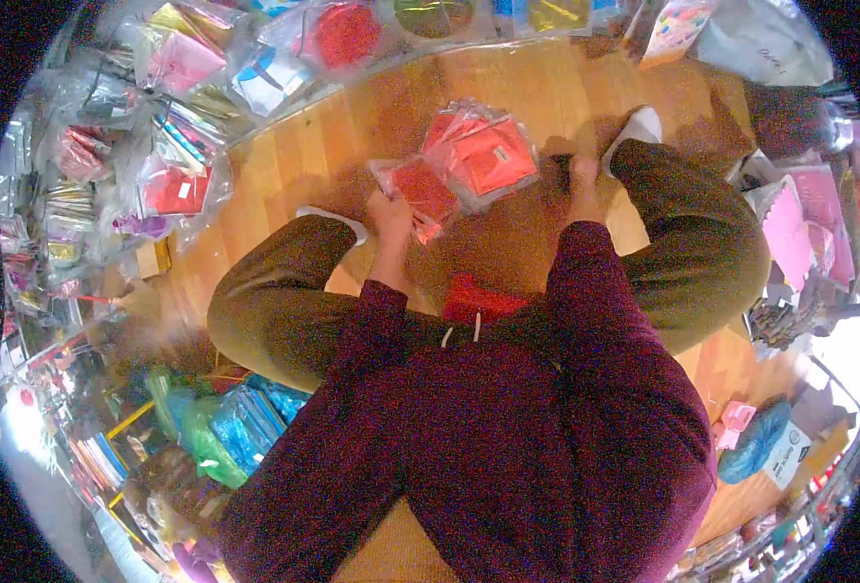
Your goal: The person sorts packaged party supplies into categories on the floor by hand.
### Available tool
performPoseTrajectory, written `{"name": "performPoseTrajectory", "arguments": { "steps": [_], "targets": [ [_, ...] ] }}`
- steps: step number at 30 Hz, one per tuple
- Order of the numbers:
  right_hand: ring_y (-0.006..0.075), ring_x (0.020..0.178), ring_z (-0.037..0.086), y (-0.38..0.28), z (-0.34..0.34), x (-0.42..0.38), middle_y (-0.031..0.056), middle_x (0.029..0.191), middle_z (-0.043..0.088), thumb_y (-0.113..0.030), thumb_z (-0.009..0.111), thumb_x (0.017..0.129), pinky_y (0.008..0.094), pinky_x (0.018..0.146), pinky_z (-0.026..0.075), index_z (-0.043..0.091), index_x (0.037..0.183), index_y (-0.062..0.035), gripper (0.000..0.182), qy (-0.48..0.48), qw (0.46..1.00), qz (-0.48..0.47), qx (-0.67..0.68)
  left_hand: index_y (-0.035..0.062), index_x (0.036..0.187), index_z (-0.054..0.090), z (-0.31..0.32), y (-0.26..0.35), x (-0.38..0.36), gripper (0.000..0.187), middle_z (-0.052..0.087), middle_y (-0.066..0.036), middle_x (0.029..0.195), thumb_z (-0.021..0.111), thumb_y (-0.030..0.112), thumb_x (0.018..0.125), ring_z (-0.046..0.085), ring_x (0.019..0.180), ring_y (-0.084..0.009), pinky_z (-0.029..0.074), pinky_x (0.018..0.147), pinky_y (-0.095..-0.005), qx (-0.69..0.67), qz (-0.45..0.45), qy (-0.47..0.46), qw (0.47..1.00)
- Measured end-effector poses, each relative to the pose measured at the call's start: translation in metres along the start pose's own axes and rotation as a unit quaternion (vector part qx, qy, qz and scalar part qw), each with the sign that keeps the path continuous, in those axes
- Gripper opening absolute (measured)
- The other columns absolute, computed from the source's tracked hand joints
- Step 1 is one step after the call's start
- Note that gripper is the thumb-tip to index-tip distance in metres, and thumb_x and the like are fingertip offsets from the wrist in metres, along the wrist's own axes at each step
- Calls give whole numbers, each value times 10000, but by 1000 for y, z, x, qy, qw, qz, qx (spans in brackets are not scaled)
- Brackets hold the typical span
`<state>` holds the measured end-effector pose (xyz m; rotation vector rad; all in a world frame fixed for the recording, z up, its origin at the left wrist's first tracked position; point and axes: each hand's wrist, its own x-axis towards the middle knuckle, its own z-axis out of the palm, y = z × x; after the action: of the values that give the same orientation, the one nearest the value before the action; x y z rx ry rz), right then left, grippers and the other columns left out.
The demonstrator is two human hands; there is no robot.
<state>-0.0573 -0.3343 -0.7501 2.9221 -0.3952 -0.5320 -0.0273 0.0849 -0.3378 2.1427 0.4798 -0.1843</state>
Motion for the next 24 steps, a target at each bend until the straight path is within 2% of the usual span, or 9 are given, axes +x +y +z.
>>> {"name": "performPoseTrajectory", "arguments": {
  "steps": [1,4,6,9,10,12,15,18,24],
  "targets": [
    [267,523,561,-4,-21,-8,131,651,589,-253,473,742,373,492,453,589,726,-58,228,1,1000,-2,-2,-99,742,503,6,-16,7,129,549,-209,672,502,15,680,562,652,-318,418,582,-384,-2,-2,2,1000],
    [260,544,561,-42,-99,-76,120,679,594,-234,467,758,366,507,454,594,749,-41,232,-80,904,111,406,-97,733,503,22,-50,24,123,543,-218,653,504,9,672,565,640,-307,414,561,-383,8,131,81,988],
    [255,558,561,-67,-158,-115,112,697,598,-222,463,770,362,517,454,597,764,-29,235,-128,738,177,639,-100,728,509,12,-24,9,135,541,-238,654,499,22,671,567,649,-317,409,556,-388,-11,29,46,998],
    [247,579,561,-98,-257,-140,101,725,603,-202,457,787,355,532,455,602,787,-12,239,-176,372,239,879,-98,719,514,11,-24,9,141,538,-240,654,494,33,669,565,648,-323,406,559,-390,-4,48,45,998],
    [247,579,561,-99,-253,-138,101,725,603,-202,457,787,355,532,455,602,787,-12,239,-176,373,238,879,-98,719,514,11,-25,9,141,538,-240,654,494,33,669,565,648,-323,406,559,-390,-6,49,46,998],
    [199,618,555,-105,-226,-126,71,735,599,-240,523,758,355,575,451,597,828,4,264,-109,500,151,846,-96,710,516,12,-26,11,143,542,-246,672,497,40,669,565,663,-328,408,571,-386,-32,98,46,994],
    [178,666,552,-101,-141,-83,75,724,597,-233,602,678,329,605,435,599,799,6,268,-37,600,229,766,-94,720,516,14,-31,14,145,543,-248,675,496,40,669,568,677,-328,413,580,-385,19,81,49,995],
    [156,529,523,-99,-175,-94,63,637,559,-112,597,680,281,497,420,585,755,22,154,50,719,233,652,-94,749,516,4,-10,1,153,544,-254,688,489,38,675,566,705,-344,417,594,-389,16,82,40,996],
    [146,536,514,-101,-240,-129,58,620,550,-78,546,654,261,513,413,589,701,13,111,77,617,178,763,-94,782,510,-13,27,-18,159,545,-255,694,468,27,688,560,718,-358,416,608,-403,3,-5,-26,1000]
  ]
}}
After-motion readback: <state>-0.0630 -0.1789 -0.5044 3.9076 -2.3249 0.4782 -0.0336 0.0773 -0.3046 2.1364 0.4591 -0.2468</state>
